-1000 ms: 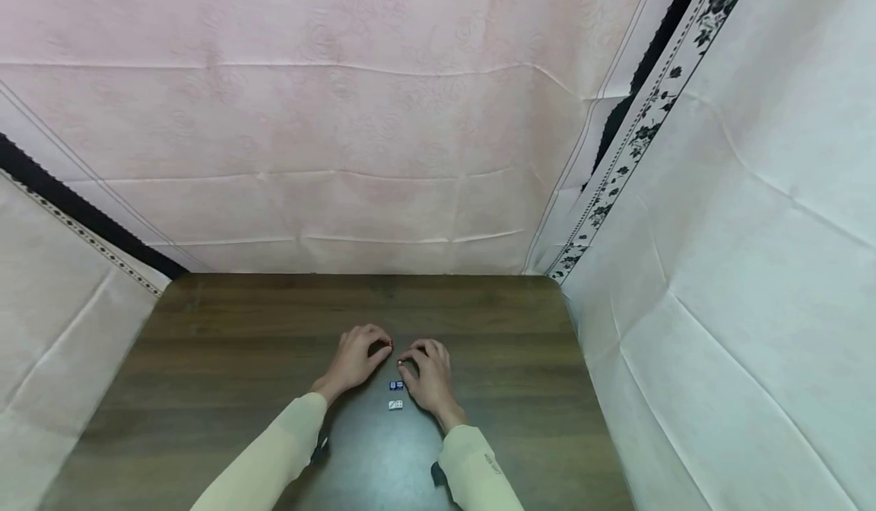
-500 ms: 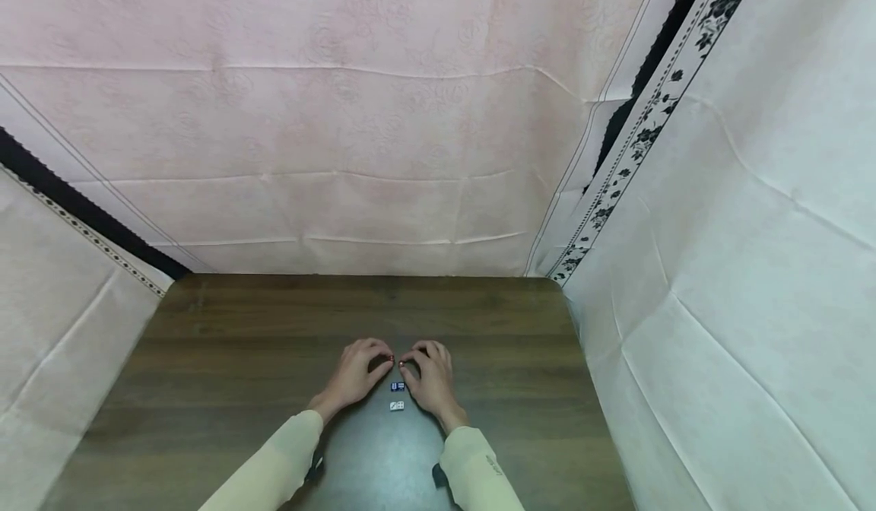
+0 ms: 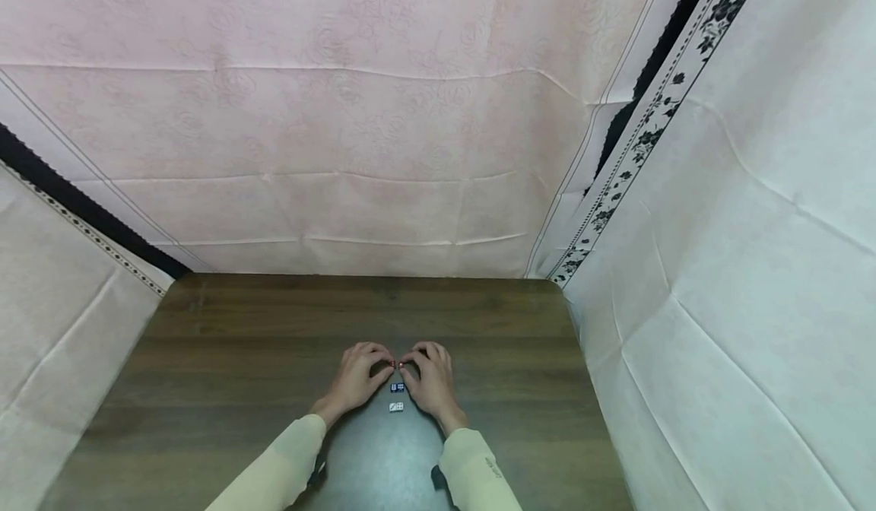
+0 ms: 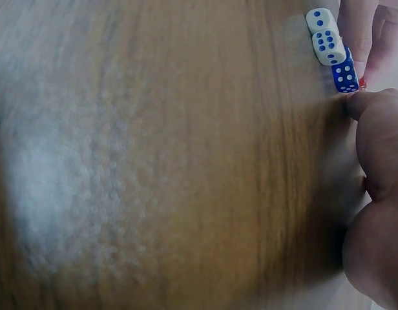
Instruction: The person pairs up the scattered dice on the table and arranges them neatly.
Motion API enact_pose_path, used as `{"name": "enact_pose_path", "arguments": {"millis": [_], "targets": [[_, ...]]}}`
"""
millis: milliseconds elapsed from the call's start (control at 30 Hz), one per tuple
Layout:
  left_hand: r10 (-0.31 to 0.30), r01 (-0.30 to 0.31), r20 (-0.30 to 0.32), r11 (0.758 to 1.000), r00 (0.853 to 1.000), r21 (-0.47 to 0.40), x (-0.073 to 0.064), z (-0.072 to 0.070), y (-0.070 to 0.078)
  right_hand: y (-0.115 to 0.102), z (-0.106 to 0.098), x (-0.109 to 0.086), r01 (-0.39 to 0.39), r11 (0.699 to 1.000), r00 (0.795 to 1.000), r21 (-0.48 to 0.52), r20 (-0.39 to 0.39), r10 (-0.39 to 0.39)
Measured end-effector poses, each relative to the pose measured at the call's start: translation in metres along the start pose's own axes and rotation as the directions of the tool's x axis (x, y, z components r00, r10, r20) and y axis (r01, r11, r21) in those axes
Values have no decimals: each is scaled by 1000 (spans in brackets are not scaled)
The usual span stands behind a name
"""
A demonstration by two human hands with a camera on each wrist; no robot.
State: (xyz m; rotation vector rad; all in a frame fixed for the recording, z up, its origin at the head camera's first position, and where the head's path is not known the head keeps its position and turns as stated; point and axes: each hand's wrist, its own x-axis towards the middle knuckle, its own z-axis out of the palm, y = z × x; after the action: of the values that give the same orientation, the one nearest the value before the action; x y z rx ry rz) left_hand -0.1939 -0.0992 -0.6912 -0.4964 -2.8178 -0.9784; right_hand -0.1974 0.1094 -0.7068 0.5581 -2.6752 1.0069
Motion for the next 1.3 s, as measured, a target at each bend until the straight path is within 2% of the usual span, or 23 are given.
{"name": "enact_pose_path", "arguments": {"millis": [333, 567, 1300], "targets": [[56, -56, -86, 998, 995, 3, -1, 4, 2, -2, -1, -1, -26, 1000, 999, 12, 18, 26], [-3, 2, -27, 1000, 1000, -17, 1, 2, 5, -2, -1, -1, -33, 999, 999, 0, 25, 33], [-19, 19, -16, 1000, 1000, -19, 1, 2, 6, -2, -1, 0, -29, 1000, 999, -6, 33, 29]]}}
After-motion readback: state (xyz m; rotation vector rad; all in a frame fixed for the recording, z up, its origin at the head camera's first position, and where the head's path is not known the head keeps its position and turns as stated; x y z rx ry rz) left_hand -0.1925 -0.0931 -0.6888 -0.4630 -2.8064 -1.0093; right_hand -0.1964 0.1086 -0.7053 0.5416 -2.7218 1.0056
